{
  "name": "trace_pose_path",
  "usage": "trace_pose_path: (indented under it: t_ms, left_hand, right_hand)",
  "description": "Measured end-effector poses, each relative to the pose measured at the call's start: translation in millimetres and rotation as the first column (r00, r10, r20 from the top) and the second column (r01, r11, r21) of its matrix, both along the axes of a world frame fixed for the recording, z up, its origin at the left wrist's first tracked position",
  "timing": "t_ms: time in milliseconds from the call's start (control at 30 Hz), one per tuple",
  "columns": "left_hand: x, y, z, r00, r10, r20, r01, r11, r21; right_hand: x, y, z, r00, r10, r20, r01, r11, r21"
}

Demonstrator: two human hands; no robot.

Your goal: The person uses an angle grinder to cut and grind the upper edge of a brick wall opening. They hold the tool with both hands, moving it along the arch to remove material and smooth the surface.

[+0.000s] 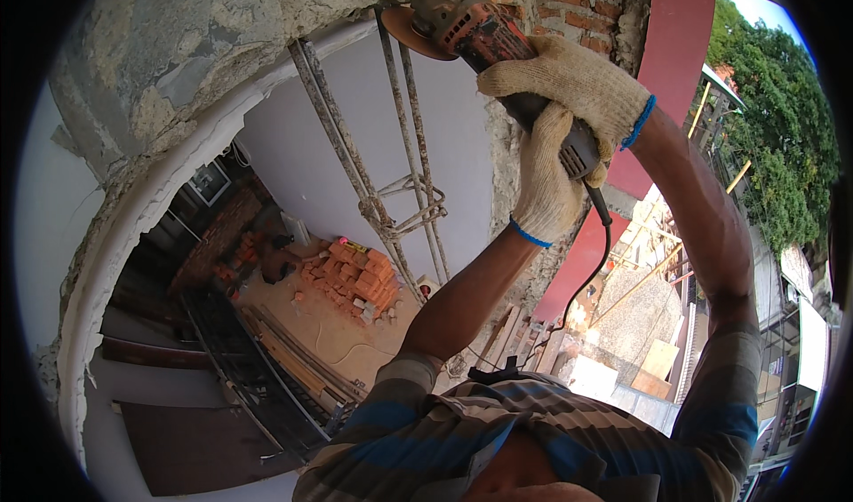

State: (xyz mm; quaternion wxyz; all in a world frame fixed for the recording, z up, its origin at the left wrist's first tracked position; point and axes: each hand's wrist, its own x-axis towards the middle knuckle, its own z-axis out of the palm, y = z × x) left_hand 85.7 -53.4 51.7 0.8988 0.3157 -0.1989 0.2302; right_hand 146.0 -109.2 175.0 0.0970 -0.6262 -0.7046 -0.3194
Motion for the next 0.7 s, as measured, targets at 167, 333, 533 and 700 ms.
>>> trace_pose_path:
  t_ms: [167,333,533,700]
  left_hand:
    - [-2,0,0,1.0,0.013,0.009,-0.014,1.0,0.026]
    - [0,-3,1,1.0,0.012,-0.012,-0.013,1.0,-0.027]
    - [0,-1,2,1.0,0.002,0.009,-0.002,1.0,0.009]
    - [-2,-2,3,1.0,0.006,0.008,-0.006,1.0,0.016]
  right_hand:
    - [8,7,0,0.901,-0.106,-0.421,0.043,0.987,-0.156]
    - [5,4,-5,0.991,0.037,-0.13,-0.037,0.999,0.001]
    - [15,10,-7,0.986,0.065,-0.152,-0.069,0.997,-0.018]
    - [19,10,-7,0.993,0.067,-0.096,-0.068,0.998,-0.011]
